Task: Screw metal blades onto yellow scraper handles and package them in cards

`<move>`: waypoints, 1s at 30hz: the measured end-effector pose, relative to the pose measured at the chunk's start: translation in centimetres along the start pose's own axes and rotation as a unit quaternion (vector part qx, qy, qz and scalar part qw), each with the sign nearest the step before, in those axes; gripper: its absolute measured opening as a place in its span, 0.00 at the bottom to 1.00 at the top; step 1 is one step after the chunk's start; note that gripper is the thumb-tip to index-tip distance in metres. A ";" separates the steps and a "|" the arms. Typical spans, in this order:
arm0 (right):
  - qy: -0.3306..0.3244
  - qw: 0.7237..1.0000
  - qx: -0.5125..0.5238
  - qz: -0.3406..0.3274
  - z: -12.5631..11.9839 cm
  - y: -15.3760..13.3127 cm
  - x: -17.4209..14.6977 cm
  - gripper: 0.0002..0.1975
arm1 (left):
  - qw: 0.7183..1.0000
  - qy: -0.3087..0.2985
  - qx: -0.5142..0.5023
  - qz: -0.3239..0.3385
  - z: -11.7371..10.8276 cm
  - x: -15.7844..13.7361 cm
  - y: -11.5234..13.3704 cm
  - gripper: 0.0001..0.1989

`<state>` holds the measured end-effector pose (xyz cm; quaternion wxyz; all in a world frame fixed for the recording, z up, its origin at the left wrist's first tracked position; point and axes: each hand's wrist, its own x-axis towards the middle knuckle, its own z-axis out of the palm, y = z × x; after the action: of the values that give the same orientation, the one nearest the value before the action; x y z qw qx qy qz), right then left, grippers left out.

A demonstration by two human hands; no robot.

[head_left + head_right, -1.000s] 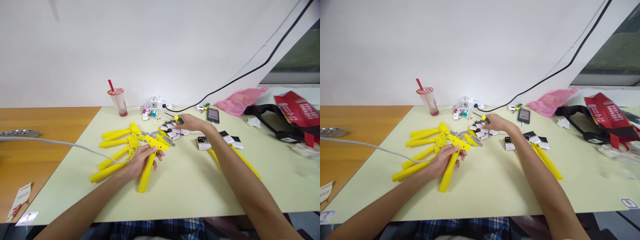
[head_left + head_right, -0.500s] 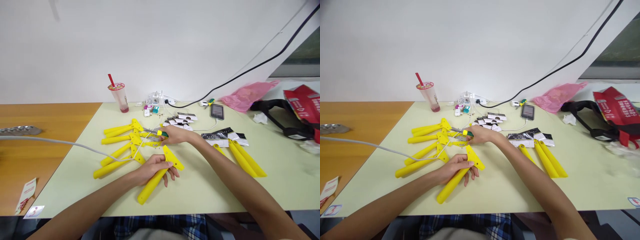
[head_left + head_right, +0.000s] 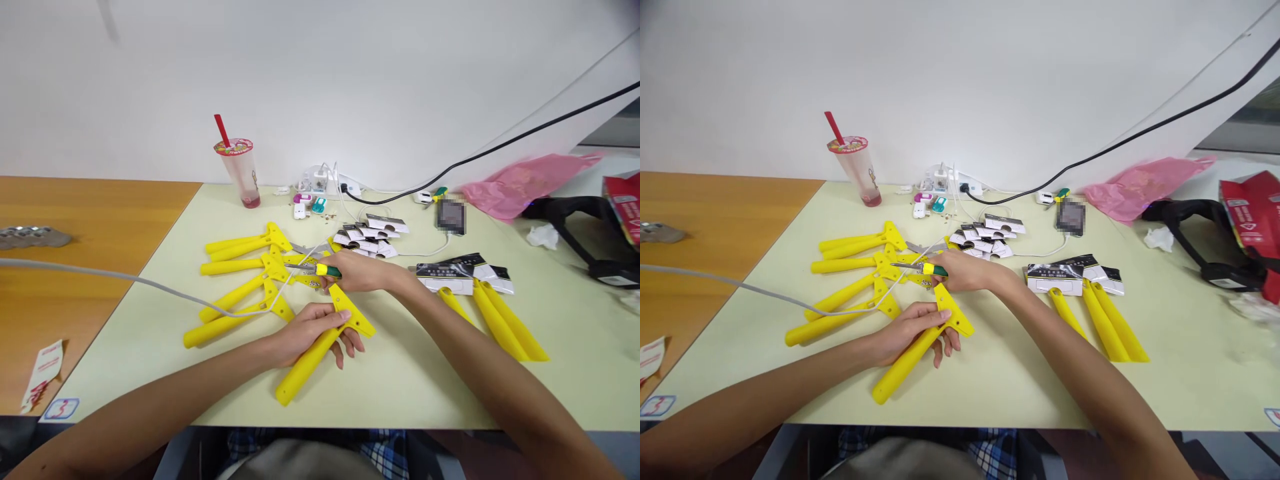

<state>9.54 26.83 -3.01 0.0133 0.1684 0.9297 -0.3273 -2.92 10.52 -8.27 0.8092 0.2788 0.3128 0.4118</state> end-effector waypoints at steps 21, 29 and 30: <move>0.122 0.990 -0.007 0.075 2.2 1.9 -3.3 0.05 | 1.000 0.015 -0.002 0.000 0.0 -0.2 0.2 0.23; 0.203 0.976 0.000 0.078 4.8 2.9 -5.1 0.05 | 1.000 0.022 0.020 0.008 0.0 -0.3 0.0 0.21; 0.213 0.974 -0.008 0.080 5.0 3.1 -5.1 0.05 | 0.999 0.018 0.031 0.012 0.0 -0.3 0.0 0.21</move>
<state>14.96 24.46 -8.12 -0.1574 0.3074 0.8976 -0.2740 -3.07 10.24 -8.20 0.7897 0.2998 0.3365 0.4163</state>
